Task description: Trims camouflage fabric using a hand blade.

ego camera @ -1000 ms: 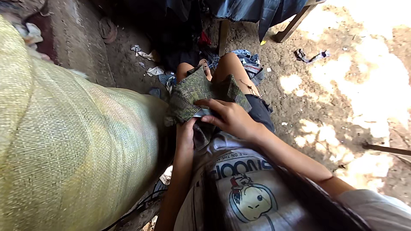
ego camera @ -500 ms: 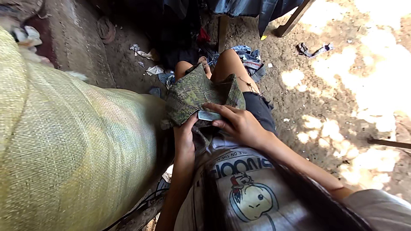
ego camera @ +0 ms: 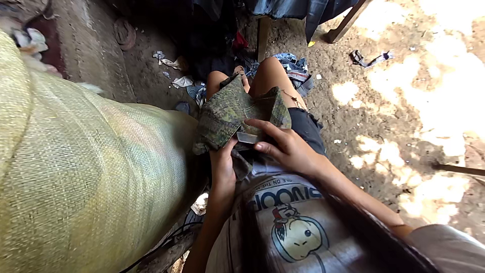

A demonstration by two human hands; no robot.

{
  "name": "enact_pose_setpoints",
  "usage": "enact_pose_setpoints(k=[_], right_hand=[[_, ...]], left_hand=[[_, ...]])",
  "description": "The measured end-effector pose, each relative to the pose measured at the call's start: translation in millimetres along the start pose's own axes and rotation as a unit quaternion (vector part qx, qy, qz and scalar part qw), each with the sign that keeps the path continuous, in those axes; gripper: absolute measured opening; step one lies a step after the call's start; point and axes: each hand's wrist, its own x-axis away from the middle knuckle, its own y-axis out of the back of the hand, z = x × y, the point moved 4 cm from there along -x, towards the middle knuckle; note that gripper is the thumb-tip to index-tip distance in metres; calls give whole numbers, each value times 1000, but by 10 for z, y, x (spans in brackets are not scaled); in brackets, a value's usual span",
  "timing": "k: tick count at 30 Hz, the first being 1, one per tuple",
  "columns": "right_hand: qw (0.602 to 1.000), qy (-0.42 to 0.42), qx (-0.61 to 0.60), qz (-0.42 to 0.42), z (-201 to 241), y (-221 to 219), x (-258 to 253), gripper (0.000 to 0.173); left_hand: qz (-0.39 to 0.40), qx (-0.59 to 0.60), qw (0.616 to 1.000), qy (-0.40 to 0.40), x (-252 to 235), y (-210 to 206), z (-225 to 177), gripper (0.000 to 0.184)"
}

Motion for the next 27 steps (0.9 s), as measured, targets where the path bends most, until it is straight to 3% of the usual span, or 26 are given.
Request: enact_pose_setpoints(k=[5, 27], right_hand=[[997, 7, 77, -22, 31, -6, 8, 52], [993, 6, 99, -58, 63, 11, 18, 52]], left_hand=[[-4, -10, 1000, -6, 14, -29, -46, 20], [17, 14, 999, -30, 60, -18, 9, 22]])
